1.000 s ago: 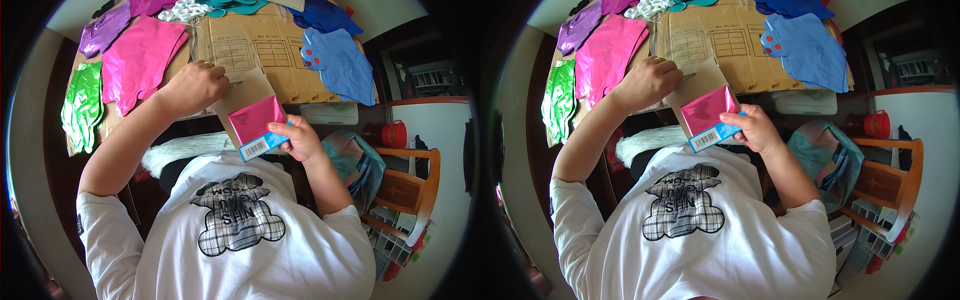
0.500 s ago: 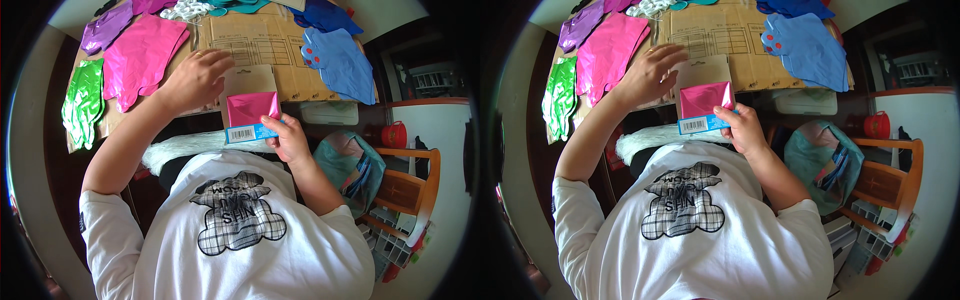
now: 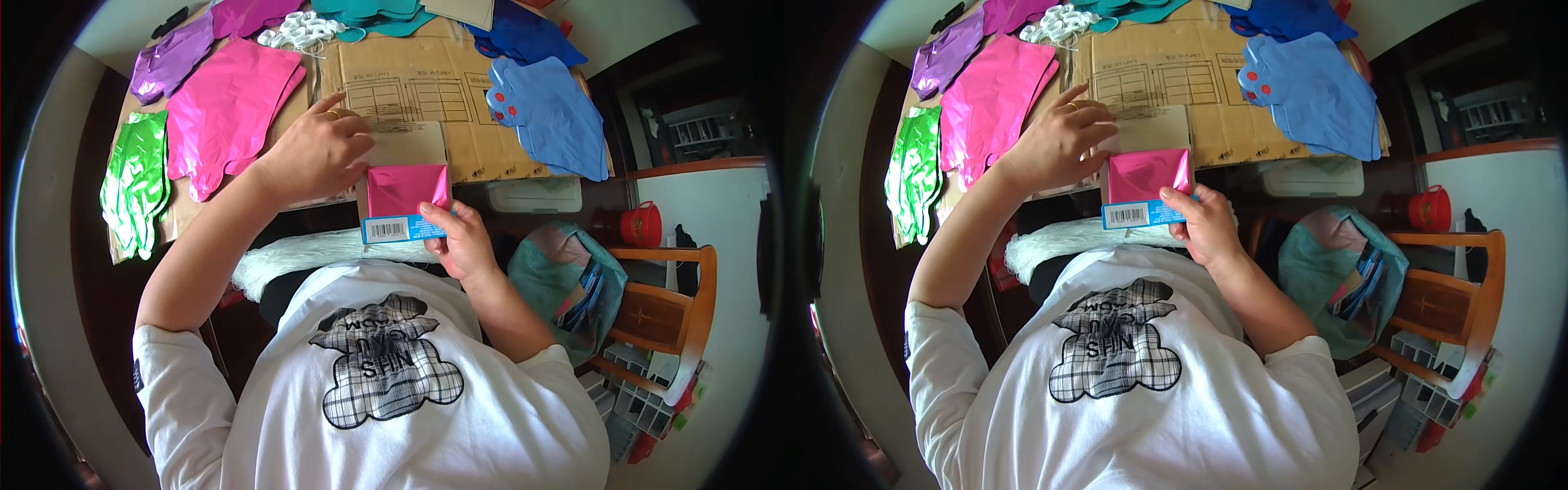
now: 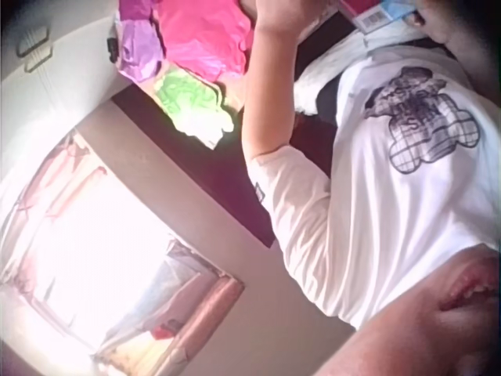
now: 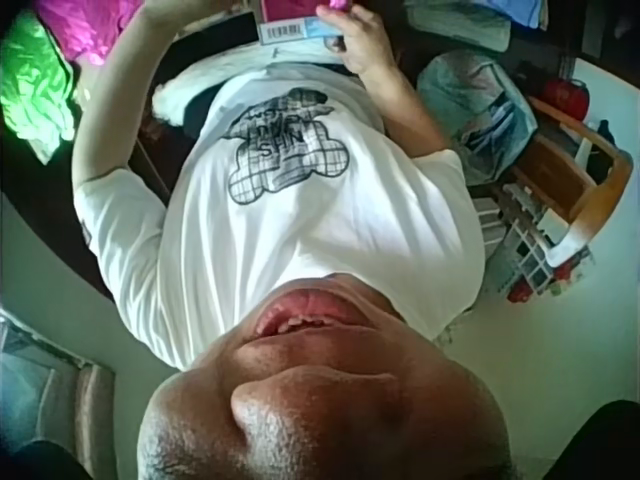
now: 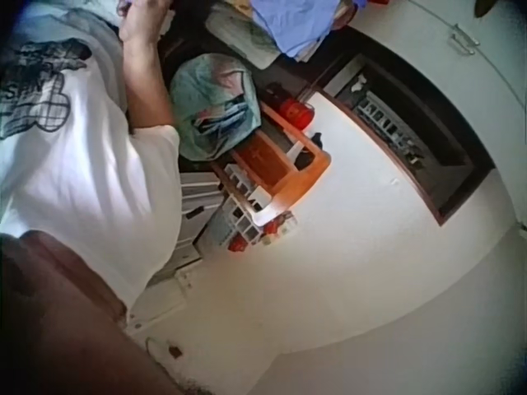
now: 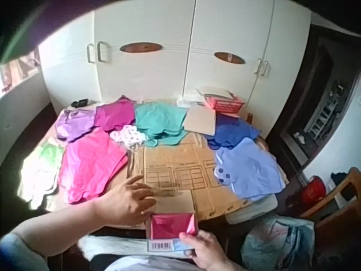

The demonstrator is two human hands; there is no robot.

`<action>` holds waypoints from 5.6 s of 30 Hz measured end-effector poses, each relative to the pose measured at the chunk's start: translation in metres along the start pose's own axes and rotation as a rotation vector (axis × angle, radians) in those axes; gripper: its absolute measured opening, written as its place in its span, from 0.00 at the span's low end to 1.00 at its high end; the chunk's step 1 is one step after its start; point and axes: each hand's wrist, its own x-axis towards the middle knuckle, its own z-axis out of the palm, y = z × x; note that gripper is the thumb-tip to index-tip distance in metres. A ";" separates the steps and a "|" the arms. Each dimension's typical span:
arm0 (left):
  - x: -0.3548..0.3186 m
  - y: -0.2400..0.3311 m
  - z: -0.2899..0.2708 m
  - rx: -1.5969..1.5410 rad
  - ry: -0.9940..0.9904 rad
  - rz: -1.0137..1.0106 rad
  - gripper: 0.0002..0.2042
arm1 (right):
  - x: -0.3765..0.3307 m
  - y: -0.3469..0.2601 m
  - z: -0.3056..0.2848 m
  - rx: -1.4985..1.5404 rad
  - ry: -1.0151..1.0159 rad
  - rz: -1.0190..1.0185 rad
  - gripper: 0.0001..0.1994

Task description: Folding colored plastic bags and inserting them into clear plastic retail packaging with a cardboard backing.

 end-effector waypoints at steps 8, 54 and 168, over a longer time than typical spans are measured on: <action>0.005 0.005 0.014 0.077 -0.070 0.118 0.12 | 0.001 0.006 -0.006 0.085 0.022 -0.005 0.04; 0.011 0.037 0.016 0.220 0.077 -0.019 0.06 | 0.006 0.005 0.011 0.017 0.006 0.002 0.08; -0.029 0.052 -0.011 0.206 -0.178 -0.214 0.09 | 0.009 0.011 0.034 -0.161 -0.053 0.019 0.06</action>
